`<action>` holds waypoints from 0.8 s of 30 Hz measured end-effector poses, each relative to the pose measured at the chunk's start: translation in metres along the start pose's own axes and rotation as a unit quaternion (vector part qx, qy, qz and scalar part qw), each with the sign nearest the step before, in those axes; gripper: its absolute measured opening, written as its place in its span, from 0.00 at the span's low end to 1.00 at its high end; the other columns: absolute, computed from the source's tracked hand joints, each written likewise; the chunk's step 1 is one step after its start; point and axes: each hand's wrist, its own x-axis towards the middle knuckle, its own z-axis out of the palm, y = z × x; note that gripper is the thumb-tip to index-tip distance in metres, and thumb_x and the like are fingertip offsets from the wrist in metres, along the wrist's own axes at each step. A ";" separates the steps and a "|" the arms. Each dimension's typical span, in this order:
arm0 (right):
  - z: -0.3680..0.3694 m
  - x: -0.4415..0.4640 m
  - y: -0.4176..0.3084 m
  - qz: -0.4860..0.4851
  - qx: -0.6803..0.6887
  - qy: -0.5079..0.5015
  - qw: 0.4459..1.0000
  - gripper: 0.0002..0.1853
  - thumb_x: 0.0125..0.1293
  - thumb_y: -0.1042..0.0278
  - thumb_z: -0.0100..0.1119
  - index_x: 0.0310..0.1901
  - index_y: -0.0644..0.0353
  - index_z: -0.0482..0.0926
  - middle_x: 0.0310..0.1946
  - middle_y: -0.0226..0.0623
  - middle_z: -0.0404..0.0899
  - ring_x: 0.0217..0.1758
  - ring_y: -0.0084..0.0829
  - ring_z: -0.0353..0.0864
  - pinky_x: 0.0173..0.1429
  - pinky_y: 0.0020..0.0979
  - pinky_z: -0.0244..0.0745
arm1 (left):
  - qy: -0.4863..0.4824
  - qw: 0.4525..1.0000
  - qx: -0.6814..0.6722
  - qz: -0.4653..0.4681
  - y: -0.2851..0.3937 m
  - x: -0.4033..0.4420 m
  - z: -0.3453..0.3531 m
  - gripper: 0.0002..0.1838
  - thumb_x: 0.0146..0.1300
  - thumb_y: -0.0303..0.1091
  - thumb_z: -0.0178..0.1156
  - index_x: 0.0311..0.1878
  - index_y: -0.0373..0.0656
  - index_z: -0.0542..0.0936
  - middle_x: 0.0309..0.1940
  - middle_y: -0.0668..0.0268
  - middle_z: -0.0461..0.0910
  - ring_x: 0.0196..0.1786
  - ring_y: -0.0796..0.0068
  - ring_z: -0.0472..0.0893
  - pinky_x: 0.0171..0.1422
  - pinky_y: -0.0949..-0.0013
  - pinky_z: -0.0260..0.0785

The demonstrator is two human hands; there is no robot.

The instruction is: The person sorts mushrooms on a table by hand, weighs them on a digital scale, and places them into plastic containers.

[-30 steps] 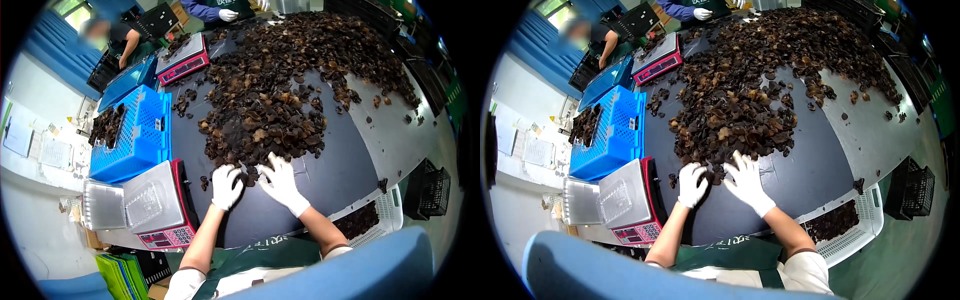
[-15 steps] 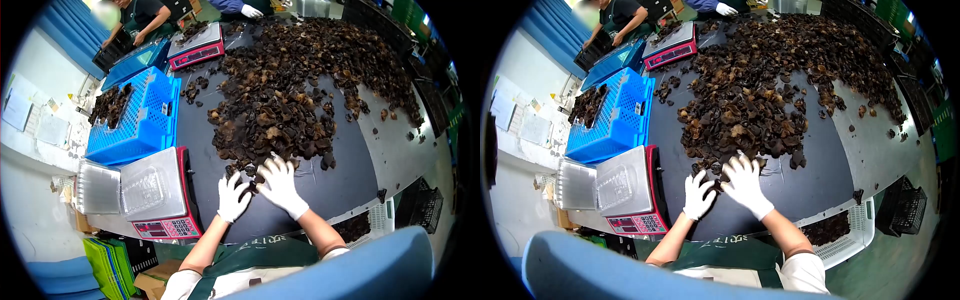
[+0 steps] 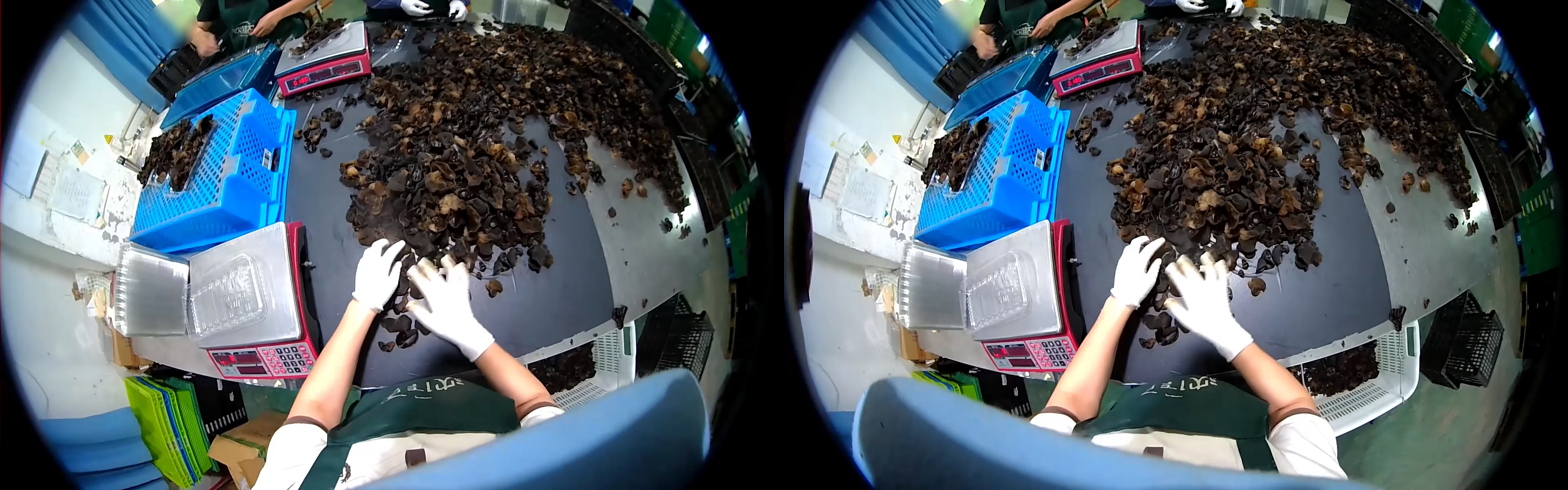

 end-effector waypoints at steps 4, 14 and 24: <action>0.001 -0.043 -0.027 -0.078 0.075 -0.068 0.992 0.26 0.60 0.50 0.65 0.58 0.51 0.78 0.65 0.43 0.71 0.70 0.54 0.62 0.72 0.59 0.53 | -0.032 0.997 0.062 0.023 -0.002 0.008 0.001 0.20 0.54 0.28 0.65 0.52 0.51 0.82 0.49 0.57 0.75 0.51 0.54 0.77 0.53 0.58 0.74; -0.058 -0.087 -0.002 0.050 0.224 0.077 0.970 0.15 0.54 0.72 0.67 0.44 0.59 0.83 0.44 0.43 0.84 0.50 0.47 0.81 0.59 0.44 0.73 | 0.119 0.944 -0.265 -0.157 -0.018 -0.004 -0.004 0.07 0.62 0.22 0.62 0.44 0.37 0.82 0.42 0.63 0.84 0.45 0.73 0.82 0.55 0.69 0.74; -0.019 -0.076 0.022 0.078 0.113 0.110 0.984 0.17 0.58 0.70 0.65 0.50 0.60 0.80 0.44 0.43 0.81 0.49 0.44 0.81 0.59 0.42 0.76 | -0.131 0.901 -0.372 0.178 0.179 -0.005 -0.037 0.18 0.63 0.27 0.61 0.57 0.39 0.77 0.57 0.54 0.76 0.63 0.53 0.74 0.68 0.58 0.66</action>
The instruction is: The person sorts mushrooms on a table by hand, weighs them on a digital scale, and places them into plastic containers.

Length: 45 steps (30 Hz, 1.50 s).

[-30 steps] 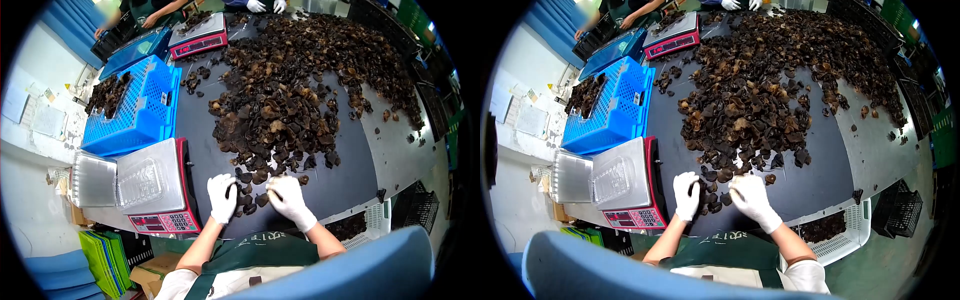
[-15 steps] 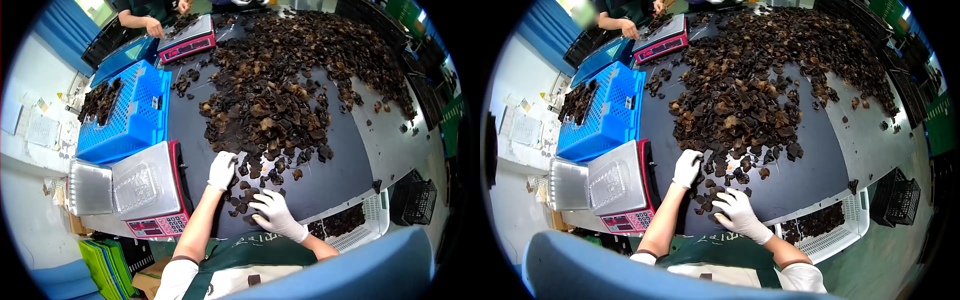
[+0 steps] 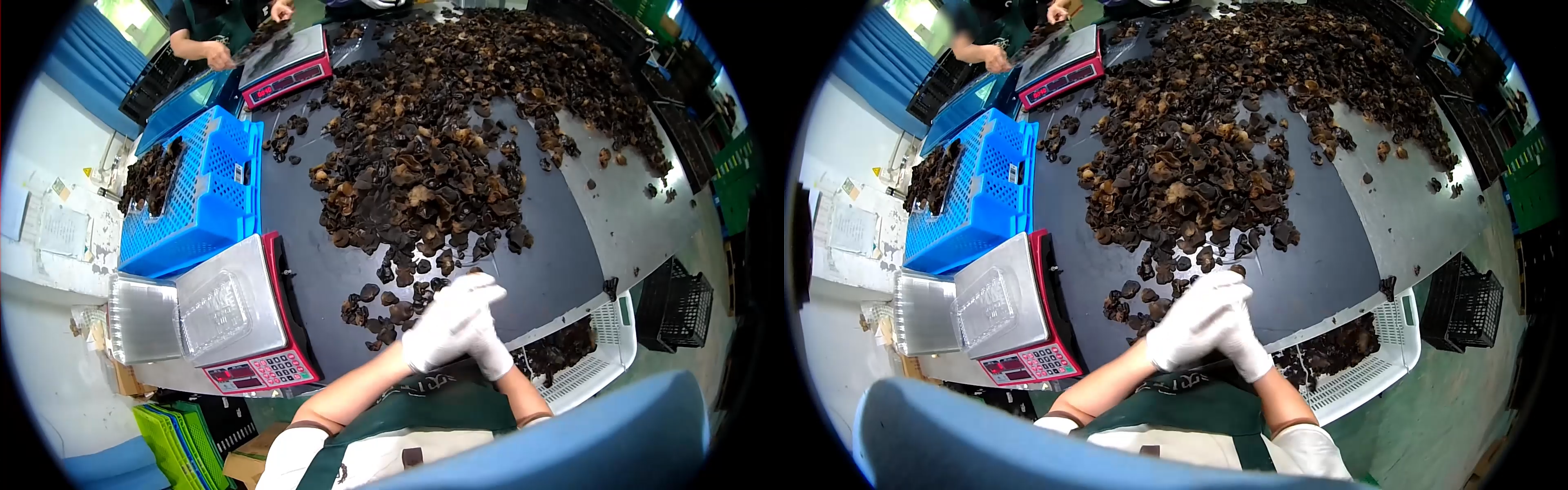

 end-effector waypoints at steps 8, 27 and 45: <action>0.023 0.055 0.037 0.020 -0.046 -0.009 0.999 0.17 0.61 0.70 0.60 0.53 0.56 0.77 0.51 0.39 0.78 0.39 0.38 0.83 0.45 0.33 0.80 | 0.043 0.894 0.424 -0.139 -0.127 -0.082 -0.083 0.19 0.55 0.39 0.66 0.50 0.47 0.81 0.55 0.54 0.76 0.58 0.50 0.74 0.64 0.52 0.66; -0.010 0.003 0.000 0.001 -0.020 0.009 1.000 0.19 0.54 0.67 0.68 0.50 0.54 0.82 0.52 0.45 0.80 0.57 0.46 0.76 0.64 0.44 0.67 | 0.102 0.937 0.265 -0.205 -0.087 -0.172 -0.058 0.16 0.64 0.29 0.58 0.55 0.46 0.81 0.63 0.57 0.74 0.68 0.48 0.69 0.74 0.52 0.59; 0.041 0.053 -0.023 -0.087 -0.049 -0.065 0.993 0.16 0.58 0.59 0.65 0.45 0.58 0.80 0.55 0.43 0.75 0.57 0.45 0.69 0.63 0.45 0.64 | 0.005 0.955 0.265 -0.132 -0.130 -0.108 -0.090 0.11 0.64 0.30 0.56 0.46 0.47 0.84 0.57 0.61 0.78 0.63 0.55 0.71 0.72 0.57 0.60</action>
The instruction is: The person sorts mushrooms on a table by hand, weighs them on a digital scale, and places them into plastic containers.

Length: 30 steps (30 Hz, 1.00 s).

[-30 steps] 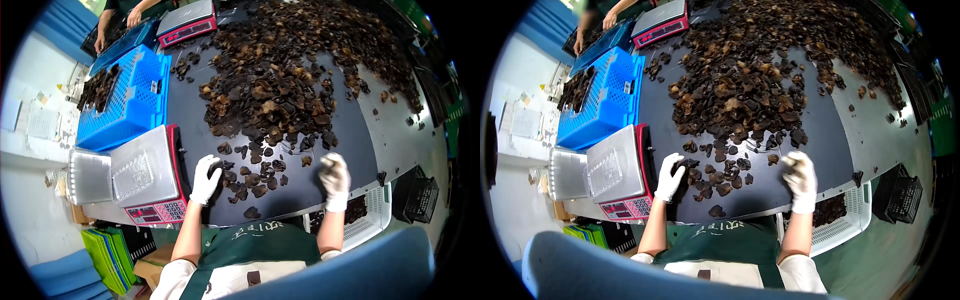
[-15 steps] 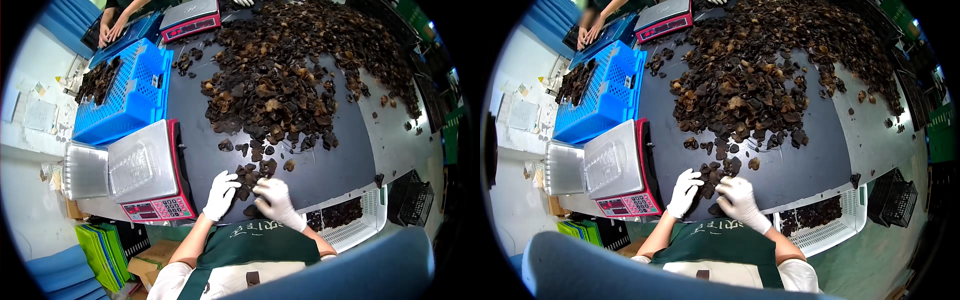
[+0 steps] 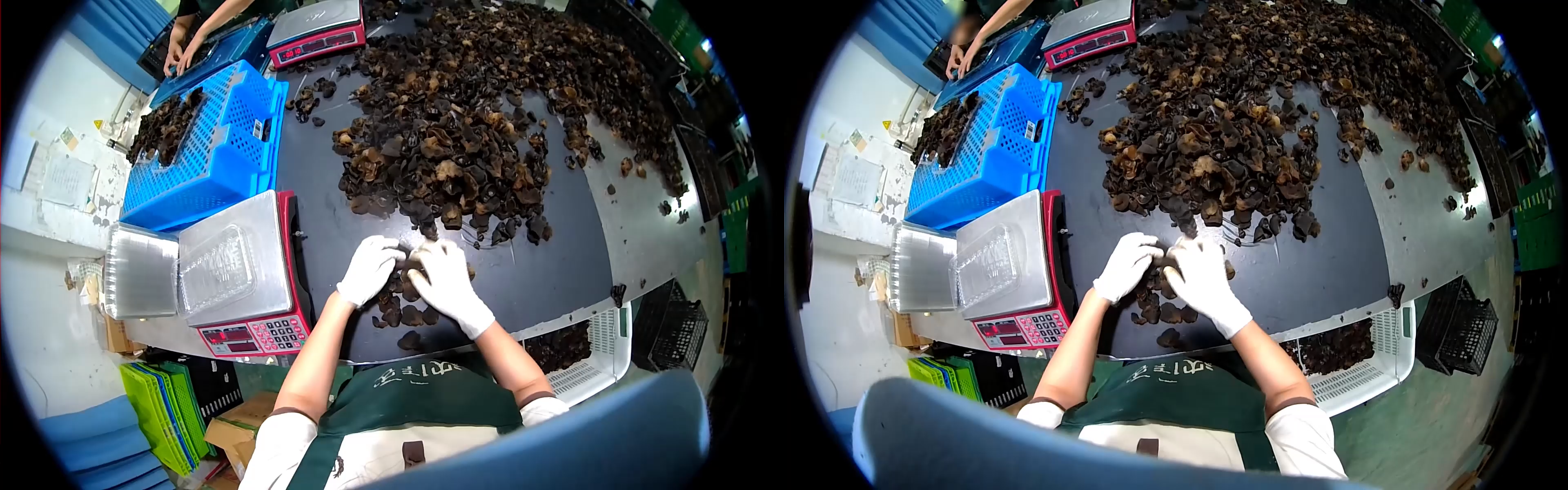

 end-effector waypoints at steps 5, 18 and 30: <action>-0.030 -0.035 -0.022 -0.054 0.173 -0.039 0.983 0.10 0.52 0.70 0.70 0.37 0.53 0.82 0.46 0.31 0.82 0.57 0.41 0.74 0.61 0.42 0.67 | 0.082 0.954 -0.247 -0.147 0.032 -0.042 -0.040 0.11 0.66 0.25 0.53 0.46 0.38 0.83 0.57 0.57 0.79 0.63 0.62 0.76 0.69 0.65 0.65; -0.018 -0.101 -0.023 0.051 -0.075 -0.152 0.984 0.59 0.37 0.29 0.75 0.70 0.51 0.66 0.72 0.57 0.53 0.74 0.66 0.50 0.73 0.72 0.40 | -0.012 0.981 0.073 -0.179 0.078 -0.120 0.010 0.60 0.49 0.65 0.71 0.78 0.41 0.55 0.76 0.29 0.39 0.78 0.27 0.40 0.78 0.33 0.34; -0.003 0.003 0.006 -0.005 -0.063 -0.124 0.990 0.53 0.43 0.43 0.73 0.71 0.56 0.63 0.69 0.45 0.64 0.72 0.50 0.58 0.75 0.54 0.49 | -0.086 0.993 0.076 -0.017 0.019 -0.011 -0.006 0.61 0.42 0.72 0.69 0.77 0.50 0.59 0.75 0.53 0.59 0.77 0.42 0.56 0.78 0.34 0.42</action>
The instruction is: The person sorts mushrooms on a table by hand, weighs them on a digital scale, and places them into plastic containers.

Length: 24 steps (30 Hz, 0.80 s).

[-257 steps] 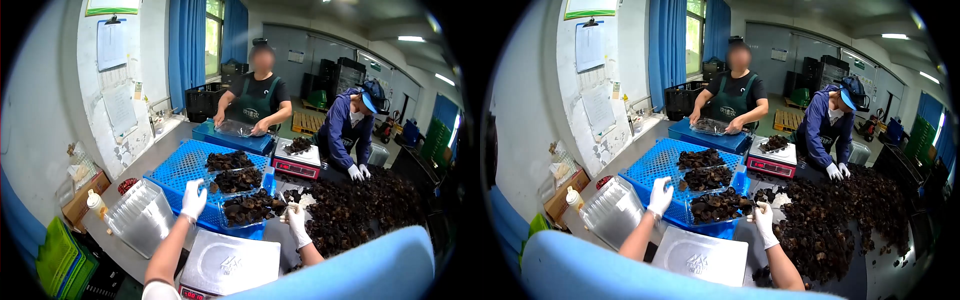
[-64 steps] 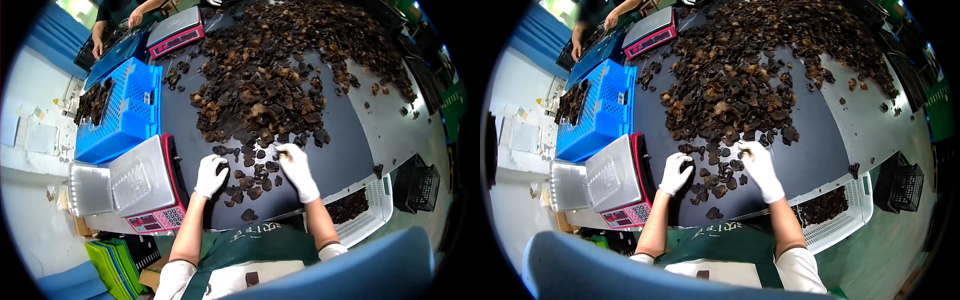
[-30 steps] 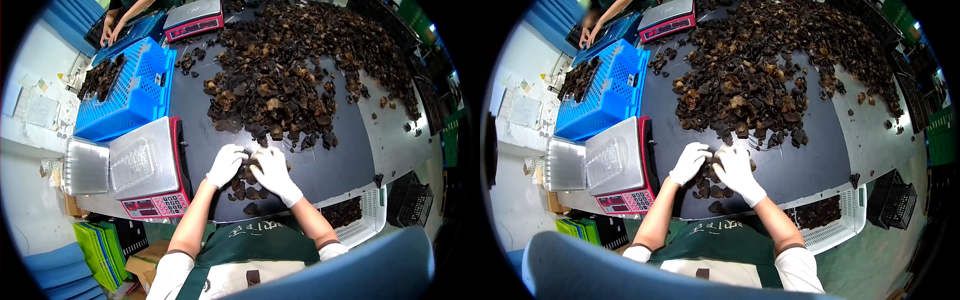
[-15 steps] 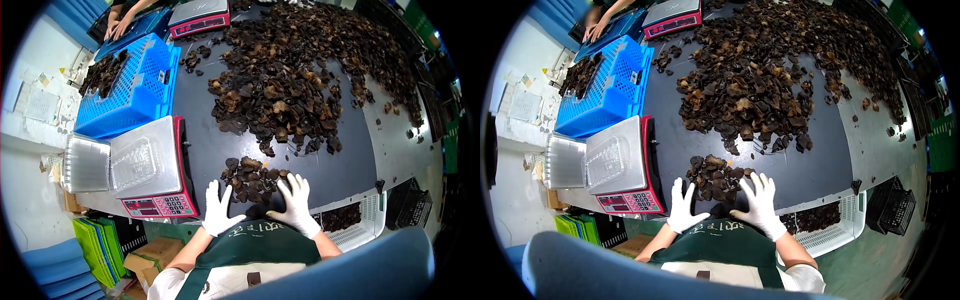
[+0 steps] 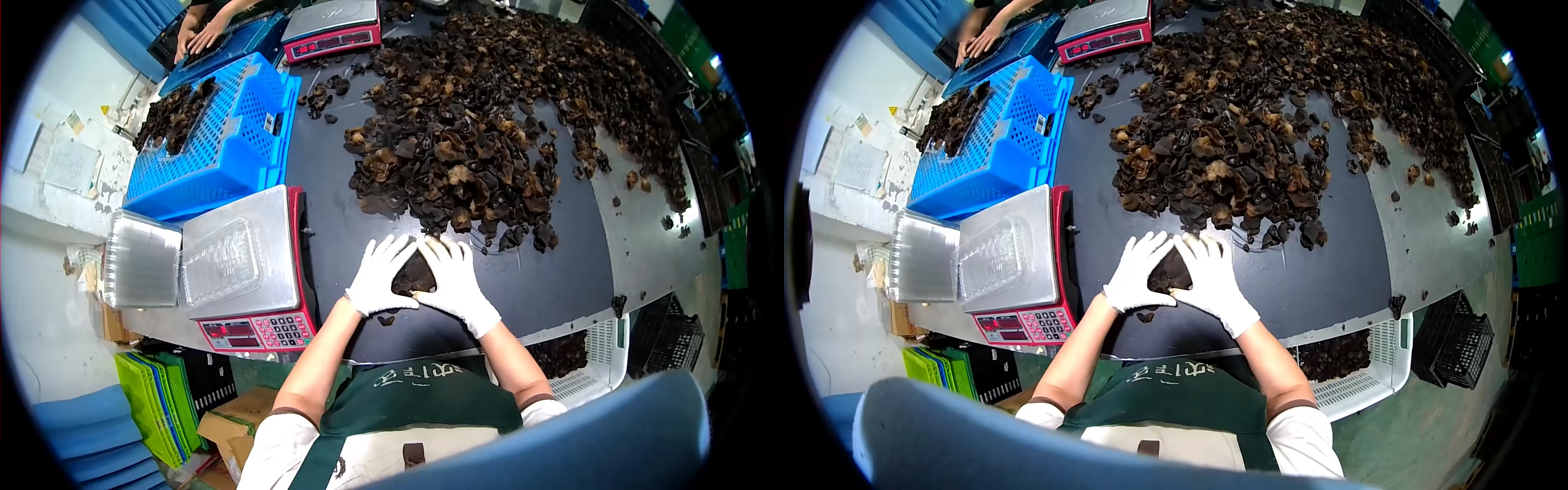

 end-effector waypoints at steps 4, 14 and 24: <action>0.005 -0.030 -0.004 -0.078 0.060 0.056 0.994 0.31 0.48 0.60 0.71 0.57 0.54 0.77 0.56 0.37 0.76 0.59 0.41 0.71 0.63 0.44 0.64 | 0.068 0.993 -0.021 0.092 0.013 -0.023 0.004 0.40 0.47 0.58 0.72 0.62 0.48 0.76 0.65 0.54 0.71 0.65 0.46 0.69 0.72 0.47 0.60; 0.003 -0.040 -0.023 -0.031 0.050 0.045 0.997 0.46 0.45 0.58 0.75 0.68 0.59 0.67 0.68 0.55 0.62 0.66 0.54 0.66 0.69 0.52 0.60 | 0.129 0.988 0.022 0.086 0.036 -0.067 0.028 0.29 0.49 0.48 0.73 0.54 0.46 0.80 0.62 0.57 0.73 0.63 0.47 0.71 0.66 0.46 0.65; 0.007 -0.046 -0.028 -0.098 0.020 0.060 0.993 0.27 0.50 0.57 0.72 0.54 0.52 0.78 0.43 0.30 0.76 0.47 0.34 0.75 0.54 0.38 0.66 | 0.148 0.987 0.025 0.061 0.052 -0.067 0.029 0.28 0.46 0.39 0.73 0.53 0.43 0.79 0.52 0.56 0.78 0.52 0.49 0.78 0.59 0.53 0.71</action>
